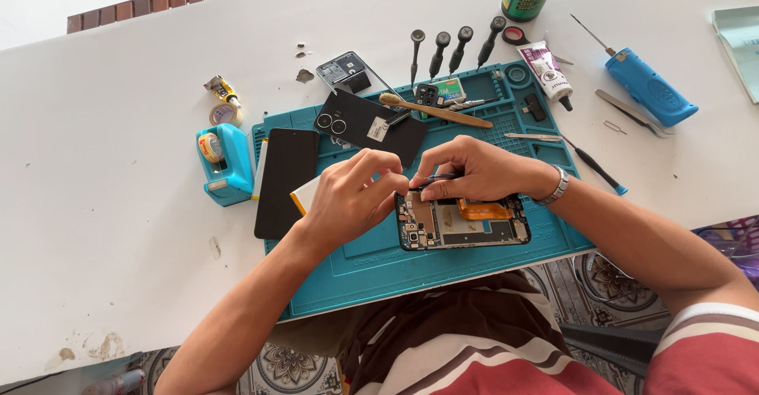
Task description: The person works on a disassembled smartphone on a blue anti-static mat, using tweezers to adjust small internal components and ribbon cables, then uses a toothbrush to clean the interior. The person handles the phone chassis, battery, and internal connectors throughout the clip.
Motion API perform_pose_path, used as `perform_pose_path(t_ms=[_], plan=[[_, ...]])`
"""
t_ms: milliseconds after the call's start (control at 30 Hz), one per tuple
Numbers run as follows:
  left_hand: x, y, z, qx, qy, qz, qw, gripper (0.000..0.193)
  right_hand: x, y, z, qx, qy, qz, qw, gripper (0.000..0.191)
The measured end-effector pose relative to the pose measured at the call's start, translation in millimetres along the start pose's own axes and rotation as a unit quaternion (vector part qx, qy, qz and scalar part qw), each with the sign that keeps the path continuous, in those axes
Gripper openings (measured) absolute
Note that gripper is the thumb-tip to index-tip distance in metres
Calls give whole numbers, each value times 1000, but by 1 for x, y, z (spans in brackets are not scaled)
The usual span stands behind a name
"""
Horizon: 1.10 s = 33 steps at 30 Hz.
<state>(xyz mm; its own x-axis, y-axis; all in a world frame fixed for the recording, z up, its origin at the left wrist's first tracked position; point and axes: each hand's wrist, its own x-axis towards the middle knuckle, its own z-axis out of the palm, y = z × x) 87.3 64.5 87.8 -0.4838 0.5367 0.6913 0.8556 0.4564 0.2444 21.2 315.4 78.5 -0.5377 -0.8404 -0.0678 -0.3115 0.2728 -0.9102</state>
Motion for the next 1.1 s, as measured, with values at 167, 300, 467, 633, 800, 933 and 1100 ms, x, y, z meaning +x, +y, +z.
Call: perform_pose_path(t_ms=[167, 300, 467, 633, 800, 933, 1100], plan=[[1, 1, 0, 4, 3, 9, 1000, 27, 0, 0, 0, 5, 0, -20, 1000, 23], [2, 1, -3, 13, -1, 7, 1000, 28, 2, 0, 0, -9, -2, 2, 1000, 23], [3, -1, -4, -1, 1, 6, 1000, 28, 2, -1, -1, -2, 4, -20, 1000, 23], [2, -2, -3, 0, 0, 5, 1000, 27, 2, -3, -1, -6, 3, -4, 1000, 23], [-1, -3, -1, 8, 0, 5, 1000, 26, 3, -3, 0, 5, -1, 5, 1000, 23], [-3, -3, 1, 12, -6, 3, 1000, 25, 4, -2, 1, 2, 0, -9, 1000, 23], [-3, -5, 2, 7, -7, 8, 1000, 25, 3, 1, 0, -6, 3, -6, 1000, 23]])
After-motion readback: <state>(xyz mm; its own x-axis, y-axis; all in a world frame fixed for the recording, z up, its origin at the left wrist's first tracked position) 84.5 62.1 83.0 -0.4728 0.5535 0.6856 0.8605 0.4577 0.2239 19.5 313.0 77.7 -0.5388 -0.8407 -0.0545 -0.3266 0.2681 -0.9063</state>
